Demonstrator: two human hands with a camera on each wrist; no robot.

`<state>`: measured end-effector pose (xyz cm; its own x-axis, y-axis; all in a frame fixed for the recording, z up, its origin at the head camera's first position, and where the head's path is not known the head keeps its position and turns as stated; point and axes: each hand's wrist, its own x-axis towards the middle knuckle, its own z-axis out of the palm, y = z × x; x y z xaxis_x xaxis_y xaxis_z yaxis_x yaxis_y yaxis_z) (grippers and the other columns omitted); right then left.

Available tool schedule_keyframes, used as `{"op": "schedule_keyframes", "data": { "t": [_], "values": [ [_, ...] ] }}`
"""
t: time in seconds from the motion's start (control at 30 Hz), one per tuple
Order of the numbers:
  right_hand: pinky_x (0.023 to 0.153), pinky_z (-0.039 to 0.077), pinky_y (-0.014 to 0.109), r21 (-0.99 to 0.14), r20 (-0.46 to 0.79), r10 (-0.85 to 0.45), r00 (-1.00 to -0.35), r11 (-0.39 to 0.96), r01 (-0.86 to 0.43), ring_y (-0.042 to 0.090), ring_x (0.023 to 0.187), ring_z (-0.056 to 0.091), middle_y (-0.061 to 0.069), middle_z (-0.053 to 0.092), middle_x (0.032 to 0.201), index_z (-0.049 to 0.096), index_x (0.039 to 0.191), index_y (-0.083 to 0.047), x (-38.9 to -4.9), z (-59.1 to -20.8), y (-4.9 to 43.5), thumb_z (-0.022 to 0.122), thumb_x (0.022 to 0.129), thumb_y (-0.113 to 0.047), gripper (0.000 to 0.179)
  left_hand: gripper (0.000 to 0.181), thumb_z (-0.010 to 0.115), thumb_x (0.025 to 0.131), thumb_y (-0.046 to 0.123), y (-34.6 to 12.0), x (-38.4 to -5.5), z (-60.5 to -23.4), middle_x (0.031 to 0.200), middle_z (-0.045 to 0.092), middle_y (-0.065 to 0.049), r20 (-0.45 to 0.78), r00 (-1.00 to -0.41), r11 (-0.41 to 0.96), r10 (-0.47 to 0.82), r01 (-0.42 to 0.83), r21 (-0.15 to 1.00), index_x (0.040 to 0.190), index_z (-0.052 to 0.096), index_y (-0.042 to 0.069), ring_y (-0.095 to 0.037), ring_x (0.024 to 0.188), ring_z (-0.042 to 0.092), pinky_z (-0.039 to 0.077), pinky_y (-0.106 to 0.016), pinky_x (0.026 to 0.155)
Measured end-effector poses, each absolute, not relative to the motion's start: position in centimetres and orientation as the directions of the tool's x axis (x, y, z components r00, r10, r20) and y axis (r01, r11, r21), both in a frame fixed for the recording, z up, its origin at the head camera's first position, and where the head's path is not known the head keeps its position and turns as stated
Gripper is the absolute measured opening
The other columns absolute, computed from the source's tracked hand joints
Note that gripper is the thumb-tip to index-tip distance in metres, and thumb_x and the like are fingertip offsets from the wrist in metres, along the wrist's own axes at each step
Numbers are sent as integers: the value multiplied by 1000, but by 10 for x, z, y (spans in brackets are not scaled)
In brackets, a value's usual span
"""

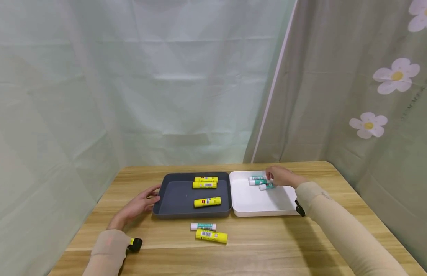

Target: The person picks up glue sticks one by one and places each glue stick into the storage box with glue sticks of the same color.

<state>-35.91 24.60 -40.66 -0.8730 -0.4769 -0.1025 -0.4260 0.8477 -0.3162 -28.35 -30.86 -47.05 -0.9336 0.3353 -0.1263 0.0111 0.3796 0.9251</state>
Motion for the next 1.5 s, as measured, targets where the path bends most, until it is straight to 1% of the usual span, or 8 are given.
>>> {"op": "schedule_keyframes", "data": {
  "t": [0.17, 0.47, 0.67, 0.8, 0.93, 1.17, 1.33, 1.5],
  "values": [
    [73, 46, 35, -367, -91, -497, -863, 822, -435, 21, 82, 51, 14, 60, 91, 67, 96, 0, -360, -402, 248, 67, 78, 23, 29, 67, 52, 111, 20, -308, -282, -469, 151, 31, -32, -125, -934, 376, 334, 11, 927, 166, 19, 2, -47, 136, 45, 40, -62, 110],
    [75, 52, 35, -463, -50, -532, -845, 763, -452, 23, 89, 58, 14, 66, 98, 71, 106, 2, -357, -396, 247, 72, 85, 15, 25, 67, 52, 111, 19, -308, -281, -468, 152, 31, -32, -129, -936, 380, 328, 6, 925, 166, 19, 2, -48, 136, 45, 40, -63, 110],
    [77, 55, 36, -541, 11, -567, -824, 689, -482, 24, 93, 63, 20, 68, 105, 71, 109, 4, -343, -388, 236, 71, 90, 10, 21, 67, 52, 111, 19, -308, -281, -468, 151, 31, -33, -135, -935, 378, 329, -1, 926, 166, 19, 2, -49, 138, 43, 40, -63, 110],
    [80, 55, 36, -551, 50, -598, -800, 651, -522, 23, 93, 65, 17, 70, 103, 71, 111, 4, -336, -385, 230, 69, 95, 5, 16, 66, 52, 111, 19, -308, -281, -468, 150, 31, -32, -134, -937, 382, 323, -1, 924, 165, 19, 2, -47, 137, 45, 41, -61, 110],
    [77, 55, 33, -585, 60, -590, -805, 633, -507, 21, 94, 66, 15, 71, 104, 72, 114, 1, -328, -383, 224, 68, 98, 1, 17, 66, 52, 111, 19, -308, -280, -468, 150, 31, -32, -133, -938, 388, 321, 2, 922, 165, 19, 2, -46, 135, 46, 42, -60, 109],
    [78, 60, 42, -673, 107, -613, -783, 535, -511, 28, 100, 67, 10, 71, 108, 72, 115, -5, -310, -383, 215, 66, 99, 0, 18, 66, 51, 112, 21, -307, -283, -468, 153, 27, -33, -131, -930, 381, 344, 11, 925, 166, 18, 3, -54, 143, 36, 37, -65, 112],
    [80, 57, 34, -681, 112, -621, -776, 521, -515, 26, 103, 67, 8, 70, 112, 72, 117, -6, -302, -385, 210, 66, 99, -2, 19, 65, 51, 111, 20, -306, -285, -468, 153, 27, -33, -136, -931, 384, 339, 5, 923, 166, 19, 2, -55, 144, 34, 37, -64, 112],
    [82, 55, 34, -691, 82, -635, -768, 519, -503, 23, 102, 66, 9, 69, 115, 72, 121, -13, -294, -385, 203, 66, 101, -7, 22, 65, 51, 111, 19, -307, -284, -469, 153, 27, -33, -142, -934, 388, 327, -5, 922, 166, 19, 2, -54, 143, 35, 40, -62, 111]
  ]
}}
